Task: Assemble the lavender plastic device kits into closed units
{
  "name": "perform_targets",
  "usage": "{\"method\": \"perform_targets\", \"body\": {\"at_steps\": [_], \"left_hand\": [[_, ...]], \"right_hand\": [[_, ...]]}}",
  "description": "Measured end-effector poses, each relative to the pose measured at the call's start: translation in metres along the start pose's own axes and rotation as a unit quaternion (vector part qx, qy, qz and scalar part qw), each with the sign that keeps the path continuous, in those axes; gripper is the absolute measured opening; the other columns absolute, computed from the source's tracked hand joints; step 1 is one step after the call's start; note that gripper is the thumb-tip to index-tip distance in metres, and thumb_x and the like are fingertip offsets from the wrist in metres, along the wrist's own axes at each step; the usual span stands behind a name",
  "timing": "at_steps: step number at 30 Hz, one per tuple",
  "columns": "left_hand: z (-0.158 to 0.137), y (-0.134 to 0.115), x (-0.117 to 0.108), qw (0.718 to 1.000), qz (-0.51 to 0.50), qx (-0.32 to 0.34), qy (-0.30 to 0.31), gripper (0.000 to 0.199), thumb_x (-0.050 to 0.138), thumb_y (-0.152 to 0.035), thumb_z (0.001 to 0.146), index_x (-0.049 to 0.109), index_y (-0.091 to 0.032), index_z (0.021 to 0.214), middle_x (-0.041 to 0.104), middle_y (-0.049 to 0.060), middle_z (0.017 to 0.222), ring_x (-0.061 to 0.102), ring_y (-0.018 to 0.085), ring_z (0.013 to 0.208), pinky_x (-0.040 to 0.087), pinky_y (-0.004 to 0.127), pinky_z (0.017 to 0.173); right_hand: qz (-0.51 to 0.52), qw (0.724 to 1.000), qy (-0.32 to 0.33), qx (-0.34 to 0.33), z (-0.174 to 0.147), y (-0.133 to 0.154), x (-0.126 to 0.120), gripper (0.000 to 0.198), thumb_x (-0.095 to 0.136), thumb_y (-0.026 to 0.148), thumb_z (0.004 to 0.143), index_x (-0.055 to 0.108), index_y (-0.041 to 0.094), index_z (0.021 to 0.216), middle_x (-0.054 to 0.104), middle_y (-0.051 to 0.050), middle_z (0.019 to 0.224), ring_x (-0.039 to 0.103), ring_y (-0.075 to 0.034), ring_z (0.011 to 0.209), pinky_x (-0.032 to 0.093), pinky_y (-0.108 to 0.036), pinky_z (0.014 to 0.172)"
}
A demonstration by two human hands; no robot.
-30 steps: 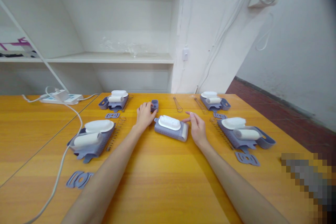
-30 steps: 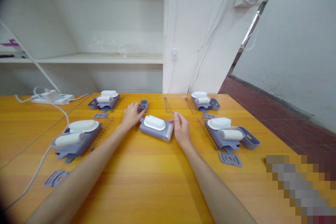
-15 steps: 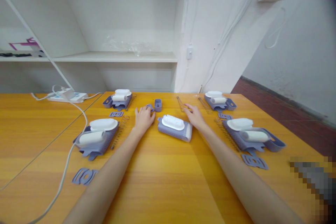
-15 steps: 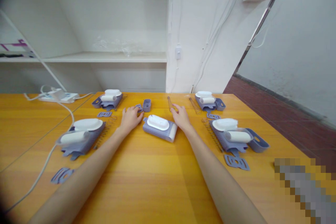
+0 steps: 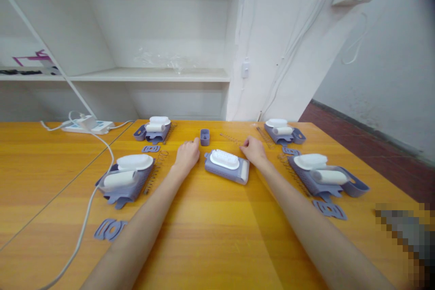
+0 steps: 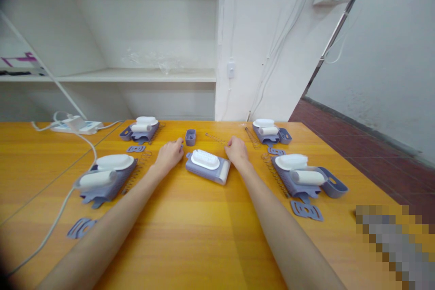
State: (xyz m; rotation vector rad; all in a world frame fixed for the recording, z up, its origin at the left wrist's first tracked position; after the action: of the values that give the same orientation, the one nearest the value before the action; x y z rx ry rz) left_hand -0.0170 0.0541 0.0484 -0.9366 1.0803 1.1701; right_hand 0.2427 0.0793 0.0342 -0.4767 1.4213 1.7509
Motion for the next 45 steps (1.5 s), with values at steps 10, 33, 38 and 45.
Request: {"method": "perform_targets", "body": {"at_steps": [10, 33, 38, 45], "left_hand": [[-0.012, -0.015, -0.009, 0.995, 0.009, 0.086, 0.043, 0.020, 0.044, -0.023, 0.084, 0.059, -0.016, 0.097, 0.064, 0.014, 0.093, 0.060, 0.028, 0.093, 0.046, 0.035, 0.077], [-0.011, -0.003, -0.014, 0.980, -0.177, -0.036, -0.078, 0.031, 0.040, -0.020, 0.088, 0.051, -0.022, 0.117, 0.068, 0.009, 0.091, 0.065, 0.022, 0.084, 0.047, 0.029, 0.070], [-0.015, 0.014, -0.015, 0.863, -0.464, -0.115, -0.163, 0.024, 0.044, -0.035, 0.088, 0.051, -0.018, 0.105, 0.069, 0.006, 0.084, 0.063, 0.013, 0.055, 0.046, 0.022, 0.054], [-0.033, -0.027, -0.007, 0.741, -0.662, -0.083, -0.069, 0.030, 0.043, -0.040, 0.087, 0.039, -0.020, 0.108, 0.062, -0.001, 0.071, 0.048, 0.007, 0.034, 0.033, 0.016, 0.032]], "right_hand": [[0.158, 0.986, -0.013, 0.051, -0.021, 0.011, -0.017, 0.020, 0.058, 0.034, 0.074, 0.063, 0.014, 0.077, 0.066, -0.008, 0.069, 0.065, -0.021, 0.066, 0.051, -0.033, 0.062], [0.163, 0.944, -0.005, -0.286, -0.152, 0.104, -0.012, 0.014, 0.056, 0.023, 0.081, 0.052, 0.020, 0.093, 0.056, -0.004, 0.080, 0.054, -0.014, 0.067, 0.046, -0.026, 0.061], [0.218, 0.949, 0.023, -0.226, -0.108, 0.098, 0.004, 0.015, 0.057, 0.030, 0.081, 0.054, 0.020, 0.092, 0.059, -0.005, 0.085, 0.060, -0.017, 0.074, 0.051, -0.030, 0.069], [0.443, 0.893, 0.018, -0.072, -0.102, 0.104, -0.002, 0.020, 0.063, 0.036, 0.077, 0.053, 0.021, 0.086, 0.062, -0.004, 0.089, 0.064, -0.018, 0.080, 0.055, -0.031, 0.070]]}}
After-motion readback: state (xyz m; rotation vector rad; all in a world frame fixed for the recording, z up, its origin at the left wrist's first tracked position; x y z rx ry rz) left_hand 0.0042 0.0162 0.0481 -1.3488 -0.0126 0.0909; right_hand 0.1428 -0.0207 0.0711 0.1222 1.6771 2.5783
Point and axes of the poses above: each hand's wrist, its own z-axis towards the middle knuckle, its own x-axis out of the palm, y = z × x, the point moved 7 cm from there along z, towards the middle knuckle
